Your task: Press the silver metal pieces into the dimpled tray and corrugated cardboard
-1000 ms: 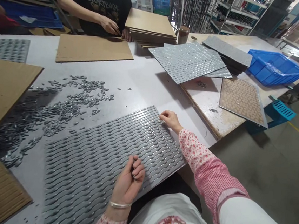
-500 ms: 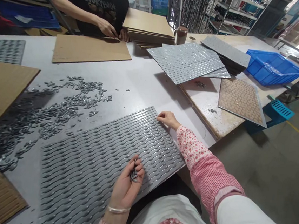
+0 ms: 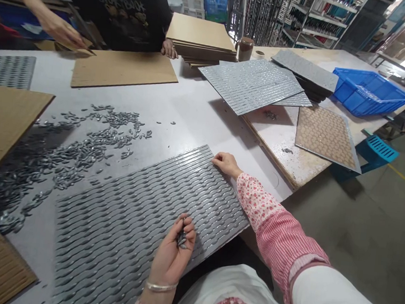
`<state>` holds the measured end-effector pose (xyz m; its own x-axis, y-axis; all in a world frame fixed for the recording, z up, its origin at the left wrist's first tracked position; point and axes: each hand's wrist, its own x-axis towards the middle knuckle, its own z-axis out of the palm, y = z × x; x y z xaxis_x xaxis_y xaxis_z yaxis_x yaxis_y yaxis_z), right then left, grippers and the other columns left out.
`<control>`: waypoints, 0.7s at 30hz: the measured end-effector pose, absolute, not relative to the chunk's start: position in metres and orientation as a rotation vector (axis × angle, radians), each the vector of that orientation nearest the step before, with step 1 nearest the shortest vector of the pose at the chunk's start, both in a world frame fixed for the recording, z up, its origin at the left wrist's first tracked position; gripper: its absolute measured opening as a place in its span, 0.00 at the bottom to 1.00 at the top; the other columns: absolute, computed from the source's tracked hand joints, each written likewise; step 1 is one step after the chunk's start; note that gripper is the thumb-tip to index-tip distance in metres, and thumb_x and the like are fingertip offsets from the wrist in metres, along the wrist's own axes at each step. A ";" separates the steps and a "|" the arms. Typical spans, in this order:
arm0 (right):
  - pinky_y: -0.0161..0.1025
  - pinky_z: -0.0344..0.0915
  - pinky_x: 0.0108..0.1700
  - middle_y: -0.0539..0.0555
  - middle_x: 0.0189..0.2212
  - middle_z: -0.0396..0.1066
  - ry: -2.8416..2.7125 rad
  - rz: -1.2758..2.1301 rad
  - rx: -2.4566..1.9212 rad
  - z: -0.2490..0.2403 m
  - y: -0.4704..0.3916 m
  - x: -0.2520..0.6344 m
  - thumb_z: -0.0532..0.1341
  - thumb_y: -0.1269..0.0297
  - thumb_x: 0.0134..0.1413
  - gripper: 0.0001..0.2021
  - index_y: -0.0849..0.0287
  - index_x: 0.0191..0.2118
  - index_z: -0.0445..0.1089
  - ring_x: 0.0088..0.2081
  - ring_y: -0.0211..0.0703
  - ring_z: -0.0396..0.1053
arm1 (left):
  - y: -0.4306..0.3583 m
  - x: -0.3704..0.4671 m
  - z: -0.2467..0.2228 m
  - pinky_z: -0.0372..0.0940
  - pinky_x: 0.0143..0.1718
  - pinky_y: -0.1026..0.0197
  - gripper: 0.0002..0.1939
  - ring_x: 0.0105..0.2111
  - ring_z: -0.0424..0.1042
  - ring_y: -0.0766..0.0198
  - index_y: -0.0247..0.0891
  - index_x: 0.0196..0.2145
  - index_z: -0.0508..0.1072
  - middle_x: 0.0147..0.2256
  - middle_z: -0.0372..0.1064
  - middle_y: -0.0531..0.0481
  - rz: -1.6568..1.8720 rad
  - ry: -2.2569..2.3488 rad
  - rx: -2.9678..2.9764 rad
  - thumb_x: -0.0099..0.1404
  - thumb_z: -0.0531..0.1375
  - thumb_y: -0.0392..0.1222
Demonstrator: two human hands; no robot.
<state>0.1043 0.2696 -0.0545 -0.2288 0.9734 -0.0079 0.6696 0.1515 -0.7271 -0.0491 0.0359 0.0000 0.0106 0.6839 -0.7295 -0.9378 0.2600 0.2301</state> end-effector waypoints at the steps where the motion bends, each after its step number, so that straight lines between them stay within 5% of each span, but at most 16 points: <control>1: 0.31 0.59 0.33 0.48 0.27 0.73 -1.949 0.867 -1.543 -0.056 0.269 0.105 0.61 0.60 0.48 0.08 0.59 0.30 0.73 0.30 0.35 0.66 | 0.036 -0.049 0.000 0.64 0.23 0.72 0.09 0.26 0.63 0.74 0.31 0.36 0.70 0.30 0.63 0.49 1.308 0.871 -0.368 0.64 0.50 0.29; 10: 0.31 0.60 0.35 0.48 0.27 0.73 -1.951 0.960 -1.451 -0.056 0.269 0.111 0.61 0.64 0.47 0.06 0.59 0.32 0.74 0.31 0.35 0.67 | 0.034 -0.047 -0.001 0.63 0.22 0.72 0.09 0.25 0.63 0.73 0.31 0.35 0.70 0.29 0.63 0.49 1.300 0.849 -0.380 0.63 0.51 0.28; 16: 0.33 0.58 0.37 0.49 0.27 0.69 -2.141 0.726 -1.475 -0.049 0.270 0.109 0.62 0.68 0.45 0.03 0.60 0.29 0.74 0.31 0.35 0.63 | 0.034 -0.048 -0.001 0.63 0.22 0.71 0.09 0.25 0.63 0.73 0.32 0.34 0.70 0.30 0.62 0.49 1.290 0.800 -0.415 0.63 0.50 0.28; 21: 0.31 0.58 0.34 0.48 0.25 0.69 -2.082 0.911 -1.502 -0.045 0.275 0.108 0.63 0.68 0.43 0.03 0.61 0.28 0.72 0.29 0.34 0.64 | 0.033 -0.052 0.009 0.58 0.17 0.72 0.09 0.21 0.59 0.74 0.33 0.30 0.68 0.27 0.60 0.51 1.265 0.756 -0.448 0.65 0.50 0.34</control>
